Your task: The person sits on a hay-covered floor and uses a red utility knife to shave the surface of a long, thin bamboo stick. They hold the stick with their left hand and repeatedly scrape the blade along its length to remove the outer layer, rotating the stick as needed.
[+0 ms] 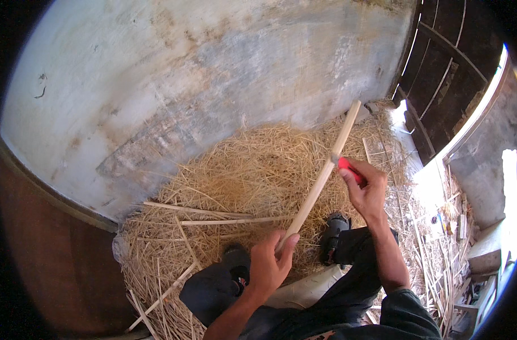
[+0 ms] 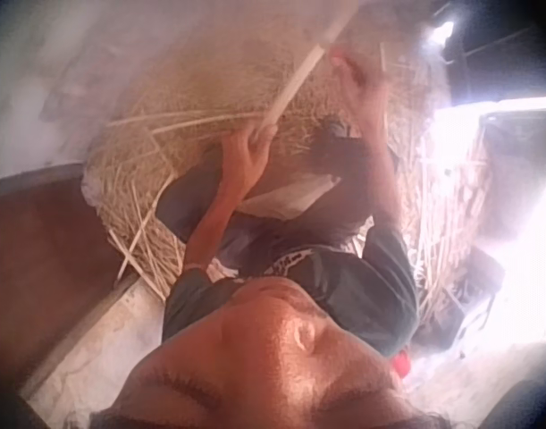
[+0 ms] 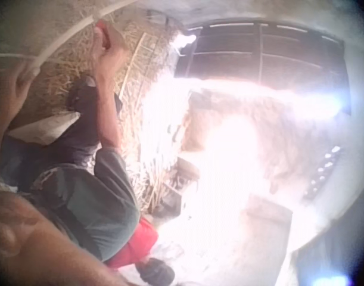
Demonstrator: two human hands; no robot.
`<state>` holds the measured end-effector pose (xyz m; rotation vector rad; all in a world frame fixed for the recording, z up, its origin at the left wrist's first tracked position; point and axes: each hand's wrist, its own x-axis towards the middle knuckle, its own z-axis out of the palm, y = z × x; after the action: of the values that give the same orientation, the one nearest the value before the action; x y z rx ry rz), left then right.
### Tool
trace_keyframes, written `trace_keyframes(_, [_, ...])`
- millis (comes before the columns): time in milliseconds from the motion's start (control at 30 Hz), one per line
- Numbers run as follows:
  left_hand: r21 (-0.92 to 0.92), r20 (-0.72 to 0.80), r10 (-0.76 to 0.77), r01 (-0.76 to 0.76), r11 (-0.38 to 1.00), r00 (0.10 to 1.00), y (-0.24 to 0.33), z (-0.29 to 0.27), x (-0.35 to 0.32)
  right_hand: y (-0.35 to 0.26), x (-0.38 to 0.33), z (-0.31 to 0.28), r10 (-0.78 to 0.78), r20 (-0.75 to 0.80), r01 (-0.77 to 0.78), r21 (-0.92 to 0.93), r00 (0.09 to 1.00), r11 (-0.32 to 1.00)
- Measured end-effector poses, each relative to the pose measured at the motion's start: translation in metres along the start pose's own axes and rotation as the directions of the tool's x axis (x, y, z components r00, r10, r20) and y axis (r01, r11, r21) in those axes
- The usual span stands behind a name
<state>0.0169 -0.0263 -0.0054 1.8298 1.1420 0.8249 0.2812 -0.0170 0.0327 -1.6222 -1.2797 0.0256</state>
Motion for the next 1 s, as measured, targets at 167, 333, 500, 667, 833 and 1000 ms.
trace_keyframes(167, [-0.019,0.108,-0.031,0.033,0.999,0.994,-0.001,-0.008,-0.006,0.039,0.019,-0.019,0.292,0.038,-0.294,0.172,0.956,0.94])
trace_keyframes(333, [0.019,-0.088,0.0,0.001,1.0,0.996,-0.02,-0.021,0.005,0.04,0.008,-0.02,0.281,0.496,-0.207,-0.199,0.822,0.958])
trace_keyframes(500, [0.017,-0.083,-0.04,0.041,0.999,0.996,-0.012,-0.029,0.012,0.042,-0.009,-0.004,0.117,0.642,0.124,-0.318,0.758,0.94])
trace_keyframes(667, [0.123,-0.006,0.031,-0.03,0.992,0.999,-0.018,-0.014,0.01,0.008,-0.011,0.012,-0.047,0.526,0.2,-0.239,0.849,0.95])
trace_keyframes(833, [0.331,0.019,-0.03,0.022,0.943,0.999,-0.016,-0.013,0.01,0.001,-0.013,0.013,-0.013,0.534,0.172,-0.249,0.845,0.953])
trace_keyframes(1000, [0.441,-0.071,-0.093,0.115,0.89,0.993,-0.024,-0.024,0.016,0.005,-0.013,0.01,-0.034,0.469,0.163,-0.237,0.882,0.958])
